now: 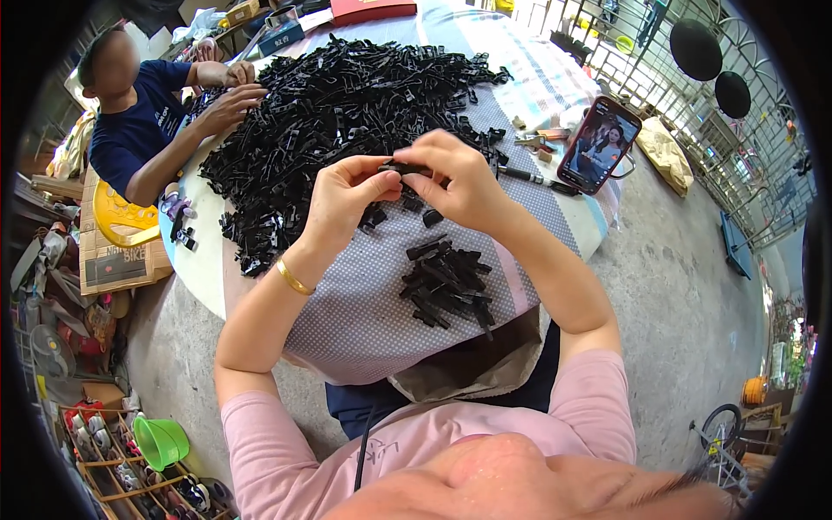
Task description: Manually assembling small black plastic hardware components at a table.
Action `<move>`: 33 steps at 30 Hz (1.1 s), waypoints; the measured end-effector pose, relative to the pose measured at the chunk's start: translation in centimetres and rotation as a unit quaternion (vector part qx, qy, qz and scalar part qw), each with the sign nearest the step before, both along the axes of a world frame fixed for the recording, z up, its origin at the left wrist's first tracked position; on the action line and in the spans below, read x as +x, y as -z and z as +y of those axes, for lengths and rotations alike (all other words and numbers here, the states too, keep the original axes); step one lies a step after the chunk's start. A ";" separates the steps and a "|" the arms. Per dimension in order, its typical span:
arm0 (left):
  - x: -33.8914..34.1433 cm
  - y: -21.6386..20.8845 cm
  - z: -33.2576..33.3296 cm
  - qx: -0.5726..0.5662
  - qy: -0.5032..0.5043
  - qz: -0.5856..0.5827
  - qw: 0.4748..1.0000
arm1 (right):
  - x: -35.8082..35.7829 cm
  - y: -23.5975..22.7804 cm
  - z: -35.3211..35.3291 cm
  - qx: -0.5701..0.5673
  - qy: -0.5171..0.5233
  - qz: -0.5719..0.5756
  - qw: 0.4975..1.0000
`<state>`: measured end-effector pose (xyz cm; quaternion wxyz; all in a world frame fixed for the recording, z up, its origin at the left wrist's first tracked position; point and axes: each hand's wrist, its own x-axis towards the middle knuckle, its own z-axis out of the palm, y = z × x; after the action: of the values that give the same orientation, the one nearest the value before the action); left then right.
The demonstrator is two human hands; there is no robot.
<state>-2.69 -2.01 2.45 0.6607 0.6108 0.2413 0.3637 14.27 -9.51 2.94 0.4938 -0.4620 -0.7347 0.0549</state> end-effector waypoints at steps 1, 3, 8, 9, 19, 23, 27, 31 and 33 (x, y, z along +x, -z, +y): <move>0.0 -0.1 -0.1 0.001 -0.002 0.000 1.000 | -0.2 -0.4 -0.2 -0.034 -0.007 0.052 0.998; -0.1 -0.1 -0.3 0.069 0.001 0.008 0.998 | 0.5 -0.1 0.2 -0.097 -0.068 0.103 0.988; -0.2 -0.5 -0.7 0.123 0.030 0.019 0.992 | 1.1 -1.0 -0.4 -0.066 -0.059 0.048 0.995; -0.3 -0.6 -0.6 0.123 0.028 0.020 0.992 | 1.0 -1.4 -0.6 -0.051 -0.049 0.043 0.997; -0.1 -0.8 -1.3 0.186 0.181 0.098 0.961 | 6.2 -2.6 -0.6 -0.274 -0.127 0.157 0.940; -0.3 -0.4 -1.5 0.313 0.310 0.173 0.881 | 6.9 -1.0 0.1 -0.290 0.022 -0.177 0.940; 0.4 0.0 -1.1 0.333 0.114 0.202 0.914 | 5.7 -0.9 -0.1 -0.343 0.104 -0.275 0.892; 0.6 1.6 -0.6 0.459 -0.005 0.242 0.855 | 4.9 -0.9 0.0 -0.353 0.126 -0.318 0.871; 0.9 2.2 -0.6 0.479 -0.007 0.254 0.840 | 4.8 -1.0 0.0 -0.357 0.128 -0.325 0.866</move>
<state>-1.83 -2.66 0.25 0.1989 0.9202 0.2013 0.2705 19.12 -9.54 3.91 0.0310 -0.6884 -0.7182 0.0967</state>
